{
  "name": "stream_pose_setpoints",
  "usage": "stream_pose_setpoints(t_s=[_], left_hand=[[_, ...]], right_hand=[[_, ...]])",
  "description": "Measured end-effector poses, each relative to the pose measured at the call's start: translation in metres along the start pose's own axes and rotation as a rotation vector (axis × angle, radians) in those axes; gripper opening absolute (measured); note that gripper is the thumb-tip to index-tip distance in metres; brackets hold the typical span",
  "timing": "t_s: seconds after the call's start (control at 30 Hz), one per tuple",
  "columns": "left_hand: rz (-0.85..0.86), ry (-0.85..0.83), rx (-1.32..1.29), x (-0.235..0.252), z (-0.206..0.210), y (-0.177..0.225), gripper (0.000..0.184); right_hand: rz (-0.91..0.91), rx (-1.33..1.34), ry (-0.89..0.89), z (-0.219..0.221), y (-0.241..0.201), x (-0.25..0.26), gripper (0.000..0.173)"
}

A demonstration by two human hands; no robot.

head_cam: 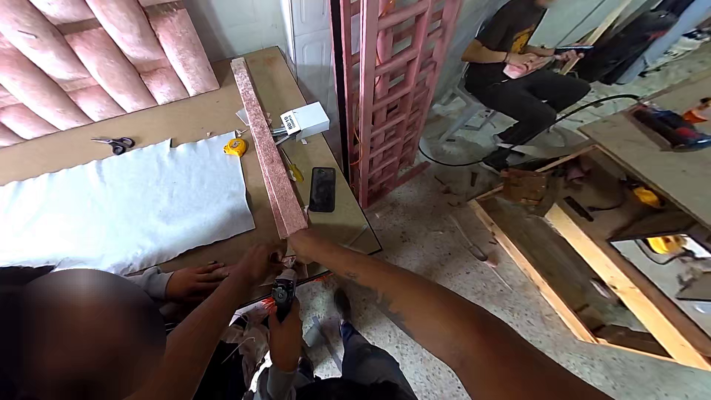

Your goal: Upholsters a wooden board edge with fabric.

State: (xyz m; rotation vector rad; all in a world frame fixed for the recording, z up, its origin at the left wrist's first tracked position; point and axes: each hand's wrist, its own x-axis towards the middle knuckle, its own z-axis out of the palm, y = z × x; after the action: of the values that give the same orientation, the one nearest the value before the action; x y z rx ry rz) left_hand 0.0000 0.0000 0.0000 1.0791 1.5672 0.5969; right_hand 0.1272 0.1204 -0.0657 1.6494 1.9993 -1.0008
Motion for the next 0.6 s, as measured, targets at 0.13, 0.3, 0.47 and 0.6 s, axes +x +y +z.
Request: stream_pose_setpoints(t_s=[0.13,0.3,0.47,0.6], left_hand=[[-0.008,-0.194,0.432,0.014,-0.015,0.056,0.026],[0.401,-0.611,0.974,0.17,-0.062,-0.024,0.038],[0.205,-0.653,1.049,0.106,-0.046,0.062,0.04],[0.307,-0.698,0.949,0.11,-0.064,0.063,0.038]], right_hand=[[-0.15,0.302,0.273,-0.047,0.022,-0.076,0.021],[-0.276,0.711,1.077,-0.136,0.004,-0.285,0.016],[-0.681,0.661,1.254,-0.108,0.03,-0.27,0.025],[-0.798,0.749,1.045,-0.094,0.005,-0.269,0.022]])
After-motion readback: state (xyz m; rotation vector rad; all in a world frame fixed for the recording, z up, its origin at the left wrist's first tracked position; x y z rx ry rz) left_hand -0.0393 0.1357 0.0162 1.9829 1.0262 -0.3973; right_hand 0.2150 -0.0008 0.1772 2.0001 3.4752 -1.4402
